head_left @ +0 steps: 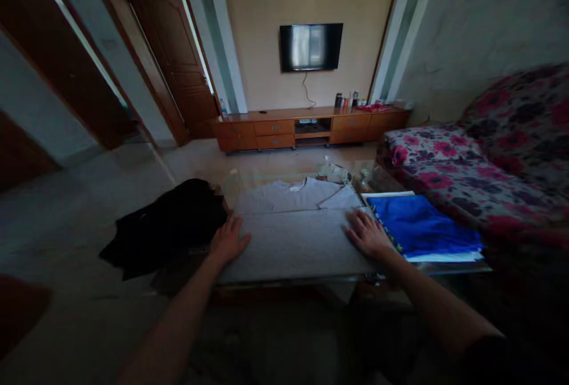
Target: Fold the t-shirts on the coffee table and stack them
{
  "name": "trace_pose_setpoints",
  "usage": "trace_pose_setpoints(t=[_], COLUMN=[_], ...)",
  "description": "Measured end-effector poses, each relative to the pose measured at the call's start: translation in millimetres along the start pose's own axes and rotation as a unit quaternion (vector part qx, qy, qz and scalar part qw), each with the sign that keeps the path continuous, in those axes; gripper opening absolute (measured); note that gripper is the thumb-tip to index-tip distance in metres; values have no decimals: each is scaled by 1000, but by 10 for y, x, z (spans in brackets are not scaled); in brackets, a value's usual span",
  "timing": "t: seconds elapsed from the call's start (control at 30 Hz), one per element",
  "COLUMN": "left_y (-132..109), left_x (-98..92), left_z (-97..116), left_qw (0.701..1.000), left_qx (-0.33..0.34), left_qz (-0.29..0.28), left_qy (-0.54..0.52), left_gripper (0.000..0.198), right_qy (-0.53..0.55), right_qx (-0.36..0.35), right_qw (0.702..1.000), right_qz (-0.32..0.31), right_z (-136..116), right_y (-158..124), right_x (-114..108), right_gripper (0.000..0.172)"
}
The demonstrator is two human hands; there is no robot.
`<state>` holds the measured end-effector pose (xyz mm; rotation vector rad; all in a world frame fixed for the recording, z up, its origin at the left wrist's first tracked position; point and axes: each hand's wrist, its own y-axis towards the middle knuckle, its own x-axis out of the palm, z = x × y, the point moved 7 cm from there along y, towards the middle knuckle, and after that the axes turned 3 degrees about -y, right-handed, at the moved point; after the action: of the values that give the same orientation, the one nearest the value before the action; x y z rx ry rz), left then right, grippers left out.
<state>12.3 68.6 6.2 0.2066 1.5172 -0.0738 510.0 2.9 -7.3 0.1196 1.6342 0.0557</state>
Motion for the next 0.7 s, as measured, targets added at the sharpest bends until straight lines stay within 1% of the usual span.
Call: trace_pose_setpoints(t=[0.1,0.2,0.3,0.4,0.5,0.57,0.63,0.7], left_y=[66,119,182,308,534,734,940,1121], left_x=[77,103,54,-46,-153,-173,-130,-30], left_z=[-29,-25,10,25,4,-21,-79,-173], left_qw=[1000,999,999,997,993,991,989,986], left_qx=[-21,-34,-42,-70,-106,-112,-117,-128], left_qz=[-11,-11,-1,4,14,21,29,35], left_qy=[-7,-11,-15,-29,-47,-65,-87,-102], left_gripper=[80,79,75,72,69,67,64,63], right_qy=[8,16,26,28,37,53,71,85], right_qx=[31,43,71,122,135,140,150,152], right_qw=[999,998,997,992,990,989,986,984], right_qz=[-14,-31,-32,-7,18,22,29,39], right_z=[113,155,163,182,179,202,256,314], right_y=[140,253,386,588,870,1083,1295,1496], right_x=[89,128,52,-103,-196,-169,-95,2], right_gripper=[76,77,71,62,54,53,54,54])
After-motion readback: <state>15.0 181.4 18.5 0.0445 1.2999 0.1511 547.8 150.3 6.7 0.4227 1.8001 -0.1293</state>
